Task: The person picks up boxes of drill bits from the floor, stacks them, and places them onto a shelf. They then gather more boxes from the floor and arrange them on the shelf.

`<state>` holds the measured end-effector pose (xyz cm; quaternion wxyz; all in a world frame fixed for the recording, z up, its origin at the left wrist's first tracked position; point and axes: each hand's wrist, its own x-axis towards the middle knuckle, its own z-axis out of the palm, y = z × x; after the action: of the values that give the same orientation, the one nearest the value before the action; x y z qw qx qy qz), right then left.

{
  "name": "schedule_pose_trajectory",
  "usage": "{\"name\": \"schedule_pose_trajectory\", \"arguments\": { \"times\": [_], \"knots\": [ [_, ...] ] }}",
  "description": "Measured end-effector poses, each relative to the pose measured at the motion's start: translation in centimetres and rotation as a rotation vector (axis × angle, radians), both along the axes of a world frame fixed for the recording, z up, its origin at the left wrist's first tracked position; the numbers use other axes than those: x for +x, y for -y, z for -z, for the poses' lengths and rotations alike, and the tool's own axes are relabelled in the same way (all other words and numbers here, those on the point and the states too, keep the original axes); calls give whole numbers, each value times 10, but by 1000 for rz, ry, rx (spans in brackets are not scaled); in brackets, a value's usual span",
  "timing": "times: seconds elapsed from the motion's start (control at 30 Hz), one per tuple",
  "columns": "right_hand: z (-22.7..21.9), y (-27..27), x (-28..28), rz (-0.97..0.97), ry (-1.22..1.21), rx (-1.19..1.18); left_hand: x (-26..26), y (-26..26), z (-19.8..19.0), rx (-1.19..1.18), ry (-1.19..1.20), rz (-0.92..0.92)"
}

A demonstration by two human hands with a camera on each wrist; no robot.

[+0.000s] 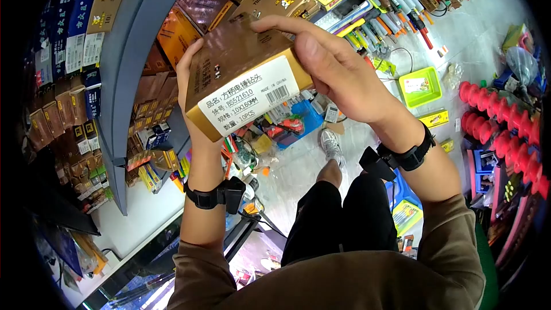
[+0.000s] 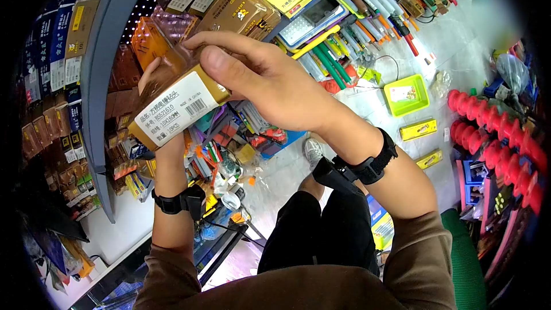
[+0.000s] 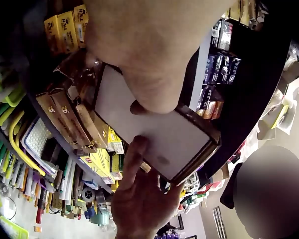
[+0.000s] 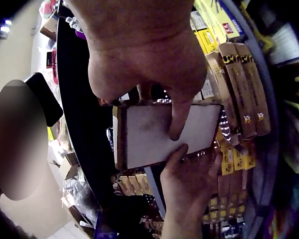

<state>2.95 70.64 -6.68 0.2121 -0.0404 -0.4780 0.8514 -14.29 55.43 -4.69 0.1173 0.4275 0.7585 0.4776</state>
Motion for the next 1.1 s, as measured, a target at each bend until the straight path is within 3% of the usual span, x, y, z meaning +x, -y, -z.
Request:
{"name": "schedule_pose_trajectory", "arguments": {
  "times": [0.13, 0.3, 0.33, 0.4, 0.47, 0.6, 0.67, 0.7, 0.73, 0.87, 0.93, 1.07, 1.1],
  "knots": [
    [1, -1, 2, 5, -11, 13, 2, 1, 0, -11, -58, 29],
    [8, 19, 7, -43, -84, 12, 23, 21, -4, 166, 451, -56],
    [11, 26, 4, 33, -144, 90, 34, 25, -10, 251, 614, -88],
    [11, 22, -1, 173, -245, 382, 44, 37, -17, 332, 613, -43],
    [-4, 10, 1, 162, -187, 478, 41, 53, -28, 421, 910, -88],
    [-4, -17, -24, 181, -121, 759, 41, 22, -42, 402, 879, -108],
    [0, -36, -40, 133, -162, 739, 25, 11, -30, 331, 614, -57],
    [6, -42, -54, 169, -193, 752, 13, 2, -25, 329, 516, -87],
    [7, -47, -66, 204, -224, 765, -1, -7, -20, 380, 575, -138],
    [20, -64, -100, 398, 111, 922, -48, -58, 8, 327, 342, -277],
    [22, -58, -104, 501, 295, 826, -58, -77, 21, 349, 338, -245],
    [29, -50, -115, 723, 290, 811, -60, -92, 30, 315, 383, -122],
    [29, -51, -117, 734, 302, 813, -58, -97, 30, 198, 313, -196]
  ]
}}
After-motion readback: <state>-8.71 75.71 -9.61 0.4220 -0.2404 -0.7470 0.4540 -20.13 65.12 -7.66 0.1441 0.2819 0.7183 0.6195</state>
